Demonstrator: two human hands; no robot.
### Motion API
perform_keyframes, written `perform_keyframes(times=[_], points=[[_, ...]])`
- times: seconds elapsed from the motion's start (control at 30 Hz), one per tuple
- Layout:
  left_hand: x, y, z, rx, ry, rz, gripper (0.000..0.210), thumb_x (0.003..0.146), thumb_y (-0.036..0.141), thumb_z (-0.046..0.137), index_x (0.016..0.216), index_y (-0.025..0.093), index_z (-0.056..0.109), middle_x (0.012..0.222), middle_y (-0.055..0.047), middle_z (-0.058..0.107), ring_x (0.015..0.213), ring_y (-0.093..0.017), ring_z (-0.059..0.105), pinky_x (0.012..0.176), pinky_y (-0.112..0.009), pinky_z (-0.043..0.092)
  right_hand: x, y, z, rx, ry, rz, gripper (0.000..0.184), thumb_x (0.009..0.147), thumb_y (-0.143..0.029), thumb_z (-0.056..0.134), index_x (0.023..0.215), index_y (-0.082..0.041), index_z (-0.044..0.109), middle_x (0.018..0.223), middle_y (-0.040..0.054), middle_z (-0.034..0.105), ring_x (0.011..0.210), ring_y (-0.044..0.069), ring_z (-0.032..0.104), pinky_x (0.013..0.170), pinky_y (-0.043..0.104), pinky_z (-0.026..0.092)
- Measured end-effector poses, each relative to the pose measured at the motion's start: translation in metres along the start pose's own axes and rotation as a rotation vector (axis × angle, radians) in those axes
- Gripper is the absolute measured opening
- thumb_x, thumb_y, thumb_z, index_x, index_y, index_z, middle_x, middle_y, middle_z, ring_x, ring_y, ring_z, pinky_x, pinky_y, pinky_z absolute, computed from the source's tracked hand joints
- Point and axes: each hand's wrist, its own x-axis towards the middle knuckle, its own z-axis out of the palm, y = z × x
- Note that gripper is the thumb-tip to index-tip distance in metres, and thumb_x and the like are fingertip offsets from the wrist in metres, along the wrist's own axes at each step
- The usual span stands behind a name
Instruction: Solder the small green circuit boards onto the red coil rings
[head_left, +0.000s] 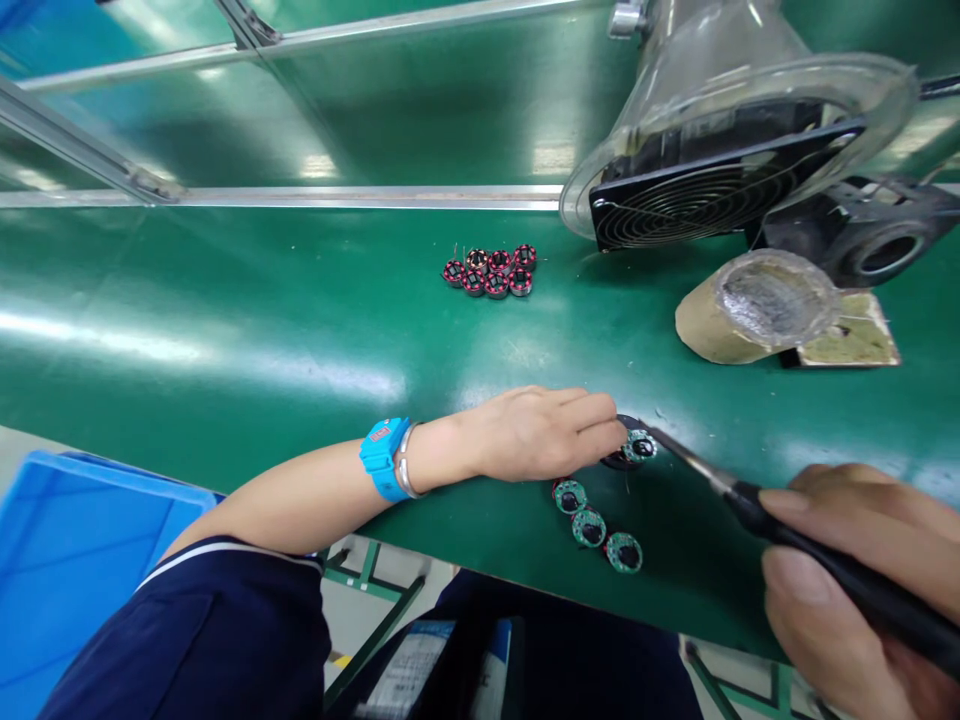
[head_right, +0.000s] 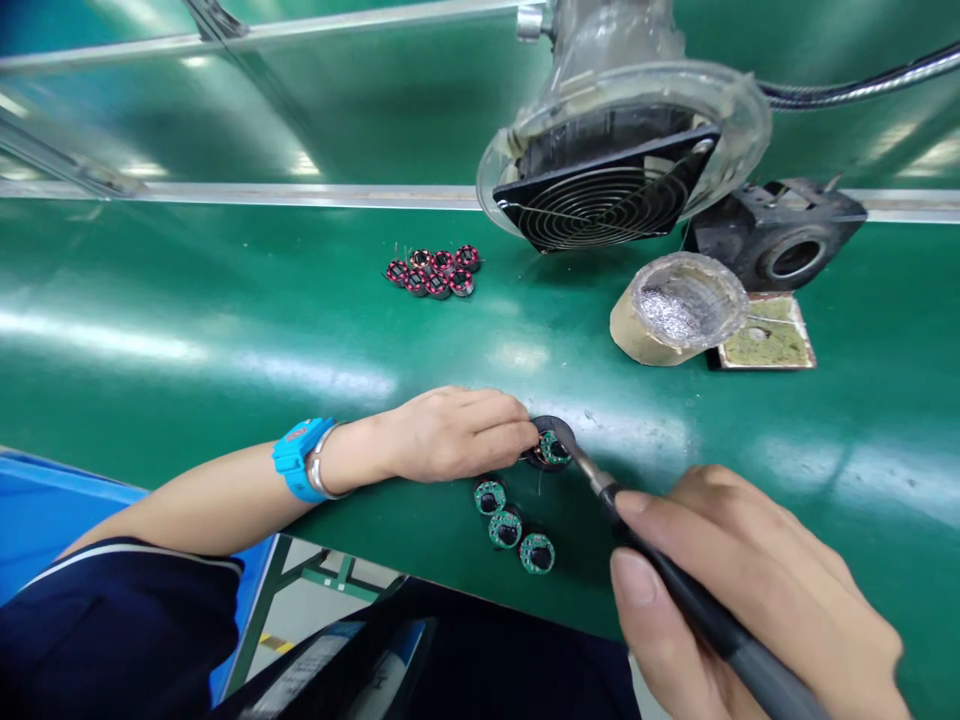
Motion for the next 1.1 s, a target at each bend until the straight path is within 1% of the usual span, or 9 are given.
perform_keyframes(times=[0.1,0.13,0.2,0.27,0.33,0.6,0.77,0.9,1.1], points=[[0.0,-0.001,0.001,-0.039,-0.003,-0.035,0.022,0.101,0.022,0.037,0.102,0.017,0.058,0.089,-0.001,0.064,0.075,-0.011,0.058,0.057,-0.023,0.045,-0.004,0.006,0.014,-0.051,0.077,0.11,0.041,0.085,-0.015,0.063,0.123,-0.032,0.062,0.083,-0.0004,0.071,0.066,0.015,0.067,0.058,0.029,0.055],[0.0,-0.001,0.002,-0.047,0.001,-0.045,0.022,0.101,0.022,0.037,0.102,0.017,0.058,0.09,-0.001,0.064,0.075,-0.011,0.058,0.058,-0.023,0.046,-0.004,0.009,0.02,-0.085,0.143,0.066,0.042,0.085,-0.014,0.065,0.122,-0.032,0.062,0.083,-0.0018,0.071,0.066,0.014,0.067,0.059,0.026,0.054],[0.001,-0.001,0.003,-0.054,0.023,-0.049,0.022,0.1,0.021,0.037,0.1,0.017,0.059,0.089,-0.001,0.064,0.075,-0.011,0.058,0.06,-0.022,0.046,-0.001,0.014,0.032,-0.124,0.102,0.035,0.037,0.083,-0.014,0.068,0.117,-0.029,0.064,0.085,-0.0024,0.072,0.069,0.013,0.068,0.06,0.024,0.054],[0.001,-0.002,0.004,-0.053,0.035,-0.036,0.023,0.1,0.02,0.037,0.097,0.017,0.059,0.088,-0.001,0.064,0.075,-0.011,0.059,0.061,-0.022,0.047,0.003,0.019,0.04,-0.086,0.004,0.042,0.031,0.083,-0.017,0.069,0.113,-0.028,0.065,0.086,-0.0022,0.071,0.07,0.012,0.067,0.061,0.023,0.053],[0.001,-0.002,0.004,-0.047,0.037,-0.024,0.024,0.1,0.02,0.036,0.095,0.017,0.059,0.087,-0.002,0.064,0.074,-0.011,0.058,0.061,-0.022,0.047,0.006,0.022,0.044,-0.024,-0.046,0.056,0.03,0.084,-0.018,0.069,0.111,-0.027,0.064,0.086,-0.0022,0.071,0.069,0.011,0.066,0.062,0.024,0.052],[0.0,-0.003,0.004,-0.07,-0.008,-0.024,0.026,0.099,0.02,0.036,0.093,0.016,0.061,0.086,-0.002,0.064,0.073,-0.011,0.059,0.063,-0.021,0.048,0.006,0.025,0.046,0.042,-0.063,0.066,0.033,0.084,-0.016,0.068,0.114,-0.027,0.062,0.09,-0.0017,0.069,0.071,0.011,0.065,0.065,0.026,0.053],[0.0,-0.005,0.005,-0.145,-0.024,-0.038,0.028,0.1,0.022,0.035,0.093,0.015,0.061,0.088,-0.004,0.065,0.079,-0.012,0.061,0.071,-0.022,0.051,0.006,0.026,0.046,0.063,-0.074,0.039,0.035,0.084,-0.014,0.068,0.116,-0.026,0.061,0.092,-0.0009,0.069,0.074,0.011,0.066,0.067,0.025,0.054],[-0.001,-0.005,0.006,-0.25,0.039,-0.074,0.02,0.096,0.02,0.042,0.094,0.016,0.061,0.089,-0.003,0.066,0.08,-0.012,0.061,0.072,-0.021,0.051,0.007,0.026,0.045,0.071,-0.063,0.025,0.034,0.084,-0.013,0.068,0.115,-0.025,0.062,0.091,-0.0011,0.069,0.072,0.01,0.065,0.067,0.024,0.053],[0.002,0.002,0.007,-0.584,0.172,-0.184,0.014,0.094,0.02,0.052,0.094,0.016,0.066,0.091,-0.004,0.068,0.084,-0.011,0.063,0.076,-0.022,0.052,0.007,0.026,0.046,0.074,-0.055,0.01,0.034,0.084,-0.014,0.067,0.115,-0.026,0.061,0.09,-0.0005,0.068,0.071,0.011,0.064,0.066,0.025,0.053]])
